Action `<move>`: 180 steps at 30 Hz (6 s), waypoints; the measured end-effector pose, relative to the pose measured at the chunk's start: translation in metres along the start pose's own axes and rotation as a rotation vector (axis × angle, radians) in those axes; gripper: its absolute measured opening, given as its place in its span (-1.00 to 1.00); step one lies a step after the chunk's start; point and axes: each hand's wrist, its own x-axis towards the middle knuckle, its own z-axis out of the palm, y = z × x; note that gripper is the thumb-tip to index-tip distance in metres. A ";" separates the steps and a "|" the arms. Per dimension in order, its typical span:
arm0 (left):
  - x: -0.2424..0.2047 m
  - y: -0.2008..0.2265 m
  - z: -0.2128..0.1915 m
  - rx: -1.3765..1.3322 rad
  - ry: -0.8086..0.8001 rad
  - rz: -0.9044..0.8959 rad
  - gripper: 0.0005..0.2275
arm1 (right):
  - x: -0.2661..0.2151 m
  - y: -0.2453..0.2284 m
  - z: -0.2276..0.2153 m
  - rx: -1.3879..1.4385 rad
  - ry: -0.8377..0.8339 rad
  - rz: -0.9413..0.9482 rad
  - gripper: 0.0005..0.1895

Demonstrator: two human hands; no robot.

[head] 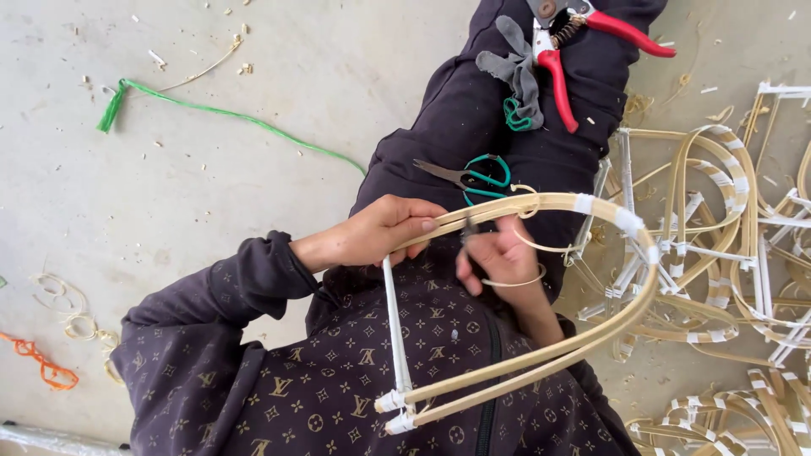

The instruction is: The recorder is sitting on the floor, assembling curved bamboo or wooden slats into frames using white tape and cutting tools.

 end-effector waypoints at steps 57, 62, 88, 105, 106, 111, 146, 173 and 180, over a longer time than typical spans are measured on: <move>0.020 -0.018 0.004 -0.176 -0.041 0.027 -0.71 | -0.006 0.024 -0.014 -0.272 -0.125 -0.371 -0.54; 0.019 0.000 0.013 -0.084 0.017 -0.040 -0.74 | -0.006 0.021 -0.014 0.053 -0.137 -0.008 -0.64; -0.060 0.028 0.040 0.204 0.283 -0.149 -0.76 | -0.030 0.014 0.019 -0.028 -0.053 0.026 -0.74; -0.061 -0.017 0.050 -0.043 0.265 -0.076 -0.70 | -0.031 0.020 0.020 -0.312 0.019 -0.217 -0.77; -0.054 -0.016 0.046 -0.026 0.257 -0.074 -0.70 | -0.024 0.016 0.018 -0.307 0.031 -0.232 -0.77; -0.020 -0.014 0.029 -0.343 0.146 -0.102 -0.59 | -0.013 -0.032 0.013 -0.376 -0.134 -0.504 -0.55; 0.081 0.040 0.014 -0.907 0.031 0.142 -0.78 | 0.085 -0.085 -0.072 -1.386 0.306 -0.865 -0.51; 0.181 0.122 -0.122 -0.237 0.415 0.499 -0.57 | 0.000 -0.010 -0.332 -1.300 0.991 0.094 -0.60; 0.193 0.116 -0.052 -0.060 0.275 0.286 -0.60 | -0.045 -0.111 -0.218 -1.231 0.902 -0.375 -0.66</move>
